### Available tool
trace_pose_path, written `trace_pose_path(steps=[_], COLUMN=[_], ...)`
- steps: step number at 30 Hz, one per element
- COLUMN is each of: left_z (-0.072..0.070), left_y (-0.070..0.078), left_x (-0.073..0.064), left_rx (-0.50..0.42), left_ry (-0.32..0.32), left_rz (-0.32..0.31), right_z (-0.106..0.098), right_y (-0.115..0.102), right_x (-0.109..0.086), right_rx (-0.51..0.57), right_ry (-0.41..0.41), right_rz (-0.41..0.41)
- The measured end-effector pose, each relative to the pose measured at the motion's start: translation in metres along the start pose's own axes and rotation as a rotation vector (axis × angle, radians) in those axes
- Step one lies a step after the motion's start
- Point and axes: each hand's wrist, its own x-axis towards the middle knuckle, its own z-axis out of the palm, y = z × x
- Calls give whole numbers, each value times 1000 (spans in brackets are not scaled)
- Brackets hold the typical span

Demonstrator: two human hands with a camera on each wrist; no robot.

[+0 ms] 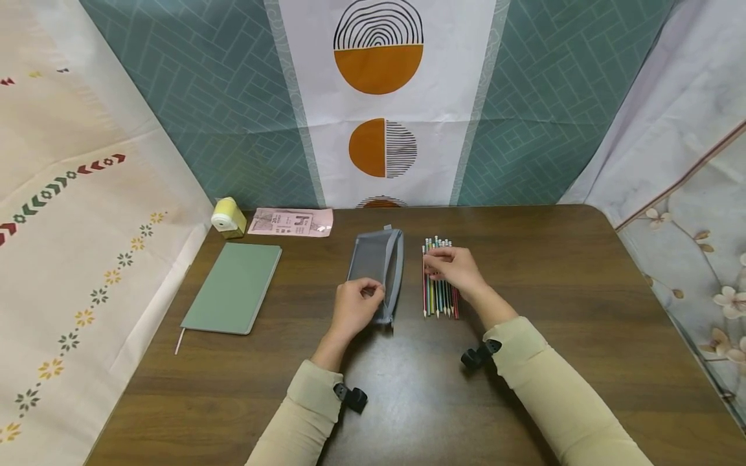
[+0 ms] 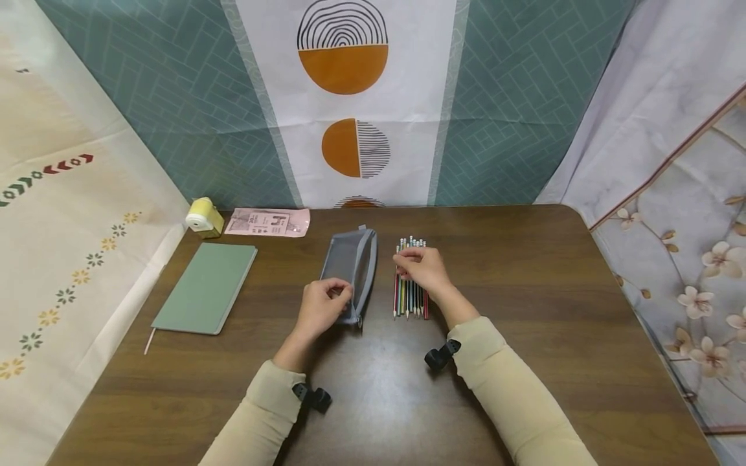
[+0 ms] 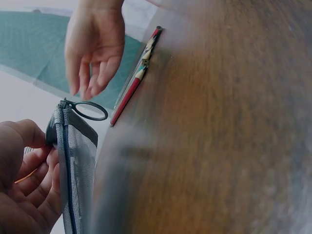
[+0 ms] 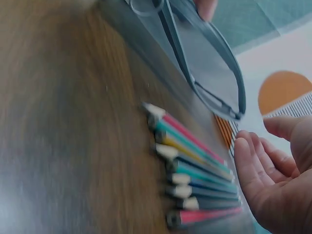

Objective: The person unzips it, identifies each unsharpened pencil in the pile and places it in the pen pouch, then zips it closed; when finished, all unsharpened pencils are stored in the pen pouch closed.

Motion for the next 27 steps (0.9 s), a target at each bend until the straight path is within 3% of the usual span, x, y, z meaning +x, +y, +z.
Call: trace_pose_path(steps=[12, 18, 27], left_z=[-4, -3, -2], left_y=[-3, -5, -8], left_x=[-1, 0, 0], left_rx=[-11, -3, -4], left_ry=[-11, -21, -30], left_rz=[-4, -10, -6], right_z=[-40, -50, -64], right_y=[27, 37, 35], right_x=[0, 1, 2], right_rx=[-48, -56, -215], right_ry=[170, 135, 59], right_rz=[34, 54, 96])
